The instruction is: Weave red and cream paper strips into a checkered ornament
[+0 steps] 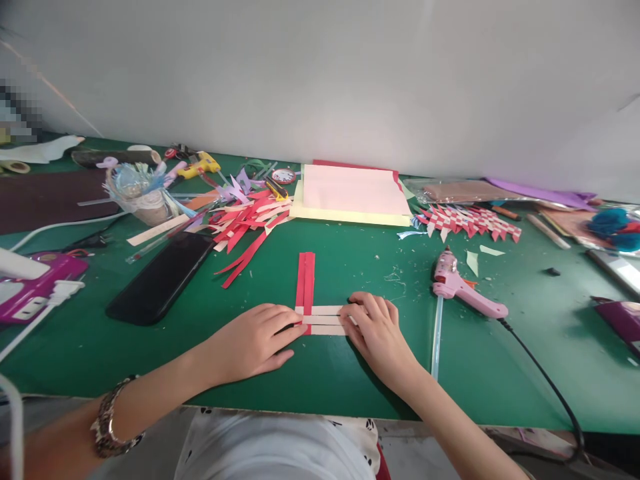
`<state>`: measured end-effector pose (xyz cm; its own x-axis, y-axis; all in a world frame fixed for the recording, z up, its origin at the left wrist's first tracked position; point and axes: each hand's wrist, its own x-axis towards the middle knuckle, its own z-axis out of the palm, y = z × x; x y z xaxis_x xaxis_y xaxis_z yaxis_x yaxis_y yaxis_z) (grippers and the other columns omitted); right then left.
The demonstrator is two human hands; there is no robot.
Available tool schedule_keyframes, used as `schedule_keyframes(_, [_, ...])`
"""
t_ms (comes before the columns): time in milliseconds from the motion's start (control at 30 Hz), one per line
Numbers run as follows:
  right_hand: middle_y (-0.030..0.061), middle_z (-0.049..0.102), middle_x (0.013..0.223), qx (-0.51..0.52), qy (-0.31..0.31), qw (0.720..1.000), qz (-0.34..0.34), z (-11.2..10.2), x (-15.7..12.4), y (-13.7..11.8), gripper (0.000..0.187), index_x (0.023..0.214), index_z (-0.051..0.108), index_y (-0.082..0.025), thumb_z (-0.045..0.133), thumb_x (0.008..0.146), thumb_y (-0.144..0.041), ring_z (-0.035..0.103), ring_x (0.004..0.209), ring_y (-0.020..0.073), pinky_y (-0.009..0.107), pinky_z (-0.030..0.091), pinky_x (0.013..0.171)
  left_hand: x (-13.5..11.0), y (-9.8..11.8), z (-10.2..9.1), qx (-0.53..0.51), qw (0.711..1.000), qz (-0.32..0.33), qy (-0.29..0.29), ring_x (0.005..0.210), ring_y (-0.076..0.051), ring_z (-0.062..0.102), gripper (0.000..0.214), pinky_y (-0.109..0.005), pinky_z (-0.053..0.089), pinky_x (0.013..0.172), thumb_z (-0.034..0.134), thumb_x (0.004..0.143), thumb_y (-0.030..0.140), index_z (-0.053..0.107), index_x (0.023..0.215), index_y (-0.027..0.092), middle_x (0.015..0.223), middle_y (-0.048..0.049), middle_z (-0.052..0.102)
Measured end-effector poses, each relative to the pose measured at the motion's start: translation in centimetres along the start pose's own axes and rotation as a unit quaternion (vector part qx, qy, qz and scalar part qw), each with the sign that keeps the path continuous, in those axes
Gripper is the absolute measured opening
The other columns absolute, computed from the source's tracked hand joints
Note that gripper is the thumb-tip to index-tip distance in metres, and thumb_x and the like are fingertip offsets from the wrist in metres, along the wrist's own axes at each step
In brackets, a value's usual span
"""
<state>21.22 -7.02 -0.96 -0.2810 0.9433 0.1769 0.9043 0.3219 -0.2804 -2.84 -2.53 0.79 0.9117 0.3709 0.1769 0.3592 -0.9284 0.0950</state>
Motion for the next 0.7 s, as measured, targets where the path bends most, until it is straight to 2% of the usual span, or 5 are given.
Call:
schedule_keyframes(300, [0.0082, 0.051, 0.108, -0.067, 0.013, 0.998, 0.012, -0.6, -1.6, 2.0, 0.022, 0.099, 0.054, -0.023, 0.035, 0.089, -0.020, 0.047, 0.096, 0.0205, 0.037, 0.039, 0.081, -0.1, -0.1, 0.2, -0.009, 1.000, -0.009, -0.008, 0.097, -0.020, 0.052, 0.026, -0.034, 0.044, 0.082, 0.043, 0.087, 0.025, 0.054, 0.109, 0.014, 0.106, -0.0069, 0.059])
schedule_keyframes(467, [0.0081, 0.052, 0.108, -0.120, 0.006, 0.993, -0.014, -1.1, -1.7, 3.0, 0.027, 0.099, 0.056, -0.023, 0.035, 0.086, -0.011, 0.048, 0.094, 0.0211, 0.035, 0.040, 0.078, -0.1, -0.1, 0.1, -0.004, 1.000, -0.007, -0.008, 0.097, -0.020, 0.052, 0.026, -0.034, 0.044, 0.082, 0.045, 0.086, 0.024, 0.054, 0.109, 0.014, 0.106, -0.0058, 0.059])
schedule_keyframes(600, [0.0089, 0.055, 0.103, -0.149, 0.031, 0.988, -0.034, -2.3, 0.1, 3.6, 0.027, 0.091, 0.057, -0.020, 0.036, 0.082, -0.007, 0.051, 0.089, 0.0213, 0.034, 0.040, 0.074, -0.1, 0.0, 0.2, 0.003, 1.000, -0.004, -0.003, 0.097, -0.020, 0.052, 0.026, -0.033, 0.044, 0.081, 0.045, 0.086, 0.023, 0.054, 0.108, 0.014, 0.105, -0.0061, 0.059])
schedule_keyframes(700, [0.0067, 0.059, 0.091, -0.107, 0.013, 0.993, -0.057, -3.2, 3.2, 2.8, 0.031, 0.087, 0.057, -0.019, 0.031, 0.081, -0.004, 0.054, 0.079, 0.0177, 0.030, 0.040, 0.068, -0.1, 0.0, 0.2, 0.009, 1.000, 0.002, -0.001, 0.096, -0.020, 0.052, 0.025, -0.034, 0.045, 0.081, 0.042, 0.086, 0.021, 0.054, 0.107, 0.013, 0.103, -0.0066, 0.060])
